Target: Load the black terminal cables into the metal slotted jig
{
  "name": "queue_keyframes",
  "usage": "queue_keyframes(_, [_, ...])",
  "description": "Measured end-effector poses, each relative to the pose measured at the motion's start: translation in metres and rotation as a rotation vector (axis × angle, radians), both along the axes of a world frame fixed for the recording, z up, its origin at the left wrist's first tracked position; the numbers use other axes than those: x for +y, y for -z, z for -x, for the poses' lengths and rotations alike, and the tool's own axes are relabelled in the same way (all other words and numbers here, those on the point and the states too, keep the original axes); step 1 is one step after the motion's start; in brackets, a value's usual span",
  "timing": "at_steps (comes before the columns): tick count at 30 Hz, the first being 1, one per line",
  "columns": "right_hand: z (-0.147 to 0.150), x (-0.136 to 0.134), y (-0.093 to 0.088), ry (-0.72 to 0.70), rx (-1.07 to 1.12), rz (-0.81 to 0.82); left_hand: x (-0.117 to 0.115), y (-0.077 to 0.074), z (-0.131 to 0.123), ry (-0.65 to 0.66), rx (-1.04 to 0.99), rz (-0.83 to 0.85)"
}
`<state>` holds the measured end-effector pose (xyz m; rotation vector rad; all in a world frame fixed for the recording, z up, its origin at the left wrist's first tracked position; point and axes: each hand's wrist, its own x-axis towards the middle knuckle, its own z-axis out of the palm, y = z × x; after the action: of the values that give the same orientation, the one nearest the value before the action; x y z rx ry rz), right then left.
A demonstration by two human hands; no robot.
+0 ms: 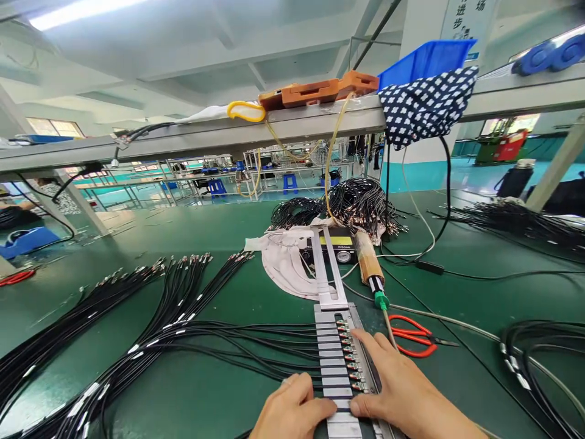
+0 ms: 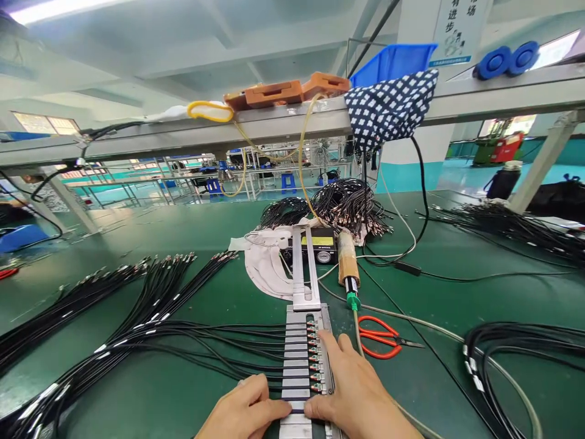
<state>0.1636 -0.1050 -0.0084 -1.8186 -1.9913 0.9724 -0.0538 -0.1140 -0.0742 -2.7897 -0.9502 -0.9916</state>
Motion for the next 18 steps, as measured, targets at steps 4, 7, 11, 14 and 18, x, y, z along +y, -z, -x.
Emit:
queue_keyframes(4, [0.006,-0.001,0.000,0.004,-0.077,0.009,-0.001,-0.013,0.001,0.013,0.030,-0.012])
queue_keyframes(7, [0.008,0.000,0.000,-0.015,-0.140,0.017,-0.004,-0.029,0.001,0.045,0.119,0.010])
queue_keyframes(11, [0.009,0.006,-0.004,-0.035,-0.214,0.048,-0.008,-0.043,-0.003,0.057,0.212,-0.054])
queue_keyframes(14, [0.008,0.008,-0.007,-0.045,-0.219,0.039,-0.014,-0.047,-0.006,0.043,0.313,-0.055])
queue_keyframes(18, [0.003,0.001,-0.002,-0.034,-0.143,-0.024,-0.024,-0.039,0.004,-0.010,0.329,0.169])
